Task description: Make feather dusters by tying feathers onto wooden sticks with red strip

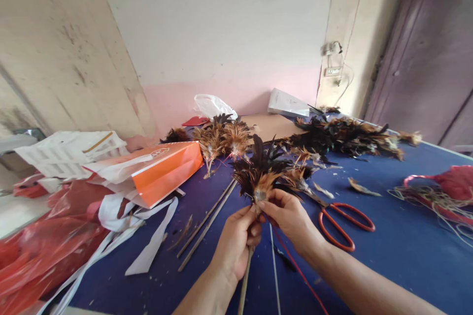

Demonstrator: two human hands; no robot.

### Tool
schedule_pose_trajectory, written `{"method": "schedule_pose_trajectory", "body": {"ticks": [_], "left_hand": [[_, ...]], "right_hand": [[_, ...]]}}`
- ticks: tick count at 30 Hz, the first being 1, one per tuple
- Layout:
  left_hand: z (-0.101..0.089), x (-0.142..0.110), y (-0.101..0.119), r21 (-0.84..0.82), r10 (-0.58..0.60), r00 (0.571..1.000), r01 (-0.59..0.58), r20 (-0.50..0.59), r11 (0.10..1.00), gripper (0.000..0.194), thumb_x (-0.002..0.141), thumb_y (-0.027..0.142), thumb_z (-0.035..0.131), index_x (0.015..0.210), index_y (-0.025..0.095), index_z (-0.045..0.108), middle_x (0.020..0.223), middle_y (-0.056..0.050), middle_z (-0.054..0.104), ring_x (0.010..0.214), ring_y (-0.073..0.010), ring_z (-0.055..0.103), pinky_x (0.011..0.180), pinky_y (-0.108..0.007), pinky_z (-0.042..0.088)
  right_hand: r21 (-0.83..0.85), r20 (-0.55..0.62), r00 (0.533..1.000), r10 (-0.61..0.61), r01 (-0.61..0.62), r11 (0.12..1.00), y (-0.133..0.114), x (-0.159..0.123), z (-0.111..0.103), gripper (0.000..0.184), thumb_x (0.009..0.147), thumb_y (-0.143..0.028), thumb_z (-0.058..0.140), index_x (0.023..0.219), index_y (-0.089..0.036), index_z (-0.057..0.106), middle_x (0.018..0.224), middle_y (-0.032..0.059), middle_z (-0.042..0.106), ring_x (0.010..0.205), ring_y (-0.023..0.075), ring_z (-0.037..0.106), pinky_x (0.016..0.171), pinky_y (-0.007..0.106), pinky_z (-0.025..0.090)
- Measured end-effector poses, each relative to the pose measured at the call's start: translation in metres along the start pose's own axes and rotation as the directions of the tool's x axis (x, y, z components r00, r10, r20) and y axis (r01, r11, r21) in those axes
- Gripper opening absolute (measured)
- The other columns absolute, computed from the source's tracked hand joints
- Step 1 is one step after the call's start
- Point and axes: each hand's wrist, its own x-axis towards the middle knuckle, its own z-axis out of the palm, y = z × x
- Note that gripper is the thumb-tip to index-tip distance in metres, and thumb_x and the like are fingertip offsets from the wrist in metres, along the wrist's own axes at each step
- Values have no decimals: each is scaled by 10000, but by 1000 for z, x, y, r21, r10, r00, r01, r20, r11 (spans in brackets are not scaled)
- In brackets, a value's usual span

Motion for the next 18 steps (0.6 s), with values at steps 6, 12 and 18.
{"method": "schedule_pose_trajectory", "body": {"ticks": [6,12,18], "left_hand": [[2,-2,0,35,30,1000,-30,4,999,159,676,233,668,722,87,623,619,-6,520,421,-4,337,366,-138,147],[2,-2,-1,60,85,996,-85,5,995,234,720,315,632,673,87,607,623,-11,515,428,-11,336,372,-147,159],[2,-4,-1,154,90,996,-92,20,984,230,702,313,671,718,94,604,645,-3,501,440,0,322,383,-141,138]], "right_hand": [[177,51,990,129,-136,975,-3,-2,1,290,603,-331,717,606,-152,489,478,-38,520,415,44,349,431,189,232],[180,19,991,136,-137,974,1,-3,2,318,569,-368,742,609,-155,510,519,-25,546,466,74,441,461,200,290],[175,18,992,121,-122,977,-3,-1,1,345,531,-375,755,586,-166,487,503,-28,539,494,91,465,495,214,327]]}}
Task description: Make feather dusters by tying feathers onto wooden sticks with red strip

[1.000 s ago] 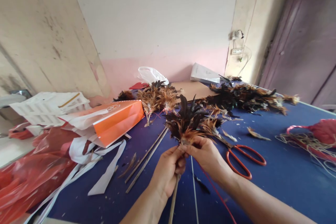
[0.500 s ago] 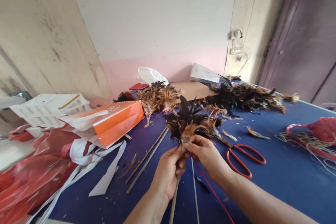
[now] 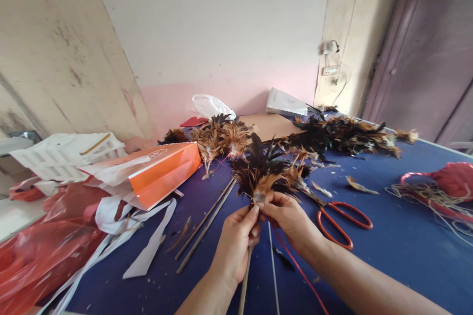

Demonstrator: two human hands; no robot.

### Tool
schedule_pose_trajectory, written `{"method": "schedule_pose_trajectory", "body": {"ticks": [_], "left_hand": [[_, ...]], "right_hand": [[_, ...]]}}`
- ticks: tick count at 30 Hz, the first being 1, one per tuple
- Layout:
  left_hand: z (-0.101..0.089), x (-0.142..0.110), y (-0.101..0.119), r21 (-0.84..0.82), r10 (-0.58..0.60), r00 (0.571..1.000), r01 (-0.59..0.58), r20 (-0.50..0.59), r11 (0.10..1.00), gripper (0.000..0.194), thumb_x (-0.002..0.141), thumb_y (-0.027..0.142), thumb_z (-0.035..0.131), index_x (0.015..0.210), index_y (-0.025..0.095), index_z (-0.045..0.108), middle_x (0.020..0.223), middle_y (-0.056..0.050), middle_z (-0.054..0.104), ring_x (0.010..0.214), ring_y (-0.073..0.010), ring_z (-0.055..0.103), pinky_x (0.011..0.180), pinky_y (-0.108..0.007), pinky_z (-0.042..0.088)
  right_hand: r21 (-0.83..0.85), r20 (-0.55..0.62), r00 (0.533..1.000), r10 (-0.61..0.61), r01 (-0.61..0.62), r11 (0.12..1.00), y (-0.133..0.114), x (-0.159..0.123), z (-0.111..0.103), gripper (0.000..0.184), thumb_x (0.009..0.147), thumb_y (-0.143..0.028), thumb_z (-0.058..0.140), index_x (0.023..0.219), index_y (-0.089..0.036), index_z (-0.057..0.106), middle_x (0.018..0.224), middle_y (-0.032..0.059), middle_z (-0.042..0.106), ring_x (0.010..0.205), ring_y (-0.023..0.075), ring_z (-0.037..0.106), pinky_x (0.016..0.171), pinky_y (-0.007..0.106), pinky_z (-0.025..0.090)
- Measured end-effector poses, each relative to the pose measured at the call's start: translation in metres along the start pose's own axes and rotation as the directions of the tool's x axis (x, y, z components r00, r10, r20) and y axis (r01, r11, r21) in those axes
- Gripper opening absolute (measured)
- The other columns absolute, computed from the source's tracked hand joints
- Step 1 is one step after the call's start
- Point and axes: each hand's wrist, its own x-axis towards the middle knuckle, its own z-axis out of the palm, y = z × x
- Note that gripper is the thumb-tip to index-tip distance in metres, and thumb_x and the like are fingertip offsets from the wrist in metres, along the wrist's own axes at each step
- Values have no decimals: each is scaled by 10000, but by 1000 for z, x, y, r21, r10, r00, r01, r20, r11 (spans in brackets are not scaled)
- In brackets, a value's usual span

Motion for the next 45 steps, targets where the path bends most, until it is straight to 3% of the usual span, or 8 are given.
{"method": "schedule_pose_trajectory", "body": {"ticks": [16,22,25,27,31,35,42,45], "left_hand": [[-3,1,4,66,67,995,-62,-70,996,252,675,327,678,646,109,555,571,37,441,413,-5,298,388,-152,154],[-11,8,10,134,120,983,-102,-136,986,271,653,351,682,635,116,548,549,43,434,415,-14,282,392,-157,143],[-12,9,15,237,149,978,-112,-149,965,286,670,387,651,628,129,536,479,63,390,400,-29,265,397,-169,143],[-9,8,20,377,200,969,-133,-143,917,292,697,404,612,603,143,519,431,75,348,389,-46,261,401,-181,162],[2,1,34,736,368,925,-312,92,601,256,765,361,532,608,160,549,475,41,431,461,-103,385,460,-206,281],[12,-14,41,849,399,840,-478,367,225,199,824,257,443,781,186,623,716,-47,596,690,-195,545,640,-265,387],[12,-46,42,815,34,850,-493,526,-304,343,815,67,316,1011,168,579,812,-83,622,698,-195,579,630,-286,414],[6,-61,47,672,-83,780,-583,620,-456,429,795,35,312,1172,138,488,845,-89,609,722,-200,571,640,-300,437]], "right_hand": [[-134,-6,999,46,-47,990,3,5,-9,317,601,-385,722,744,-133,595,603,-17,548,539,76,469,512,200,362],[-197,175,949,264,-229,953,0,-2,-9,259,731,-374,566,855,-147,572,661,-15,540,398,47,409,368,181,288],[-452,174,973,151,-57,890,-3,-4,-11,229,793,-298,453,797,-144,623,481,-63,391,359,42,242,361,190,168],[-612,237,971,-44,184,769,-8,-8,-11,227,792,-250,449,747,-154,648,482,-42,422,424,64,320,414,195,222],[-701,433,850,-301,527,481,-26,-21,-11,252,799,-209,440,611,-168,604,541,-7,514,507,93,394,489,212,267],[-705,441,811,-385,579,411,-47,-30,-17,251,800,-190,444,598,-169,592,555,-1,545,518,97,424,502,212,279],[-751,590,731,-344,653,99,-64,-39,-19,223,777,-162,495,603,-171,633,586,26,608,544,112,491,539,226,286],[-721,613,746,-261,663,203,-76,-30,-23,168,753,-212,563,645,-188,688,610,15,643,577,124,542,565,213,336]]}}
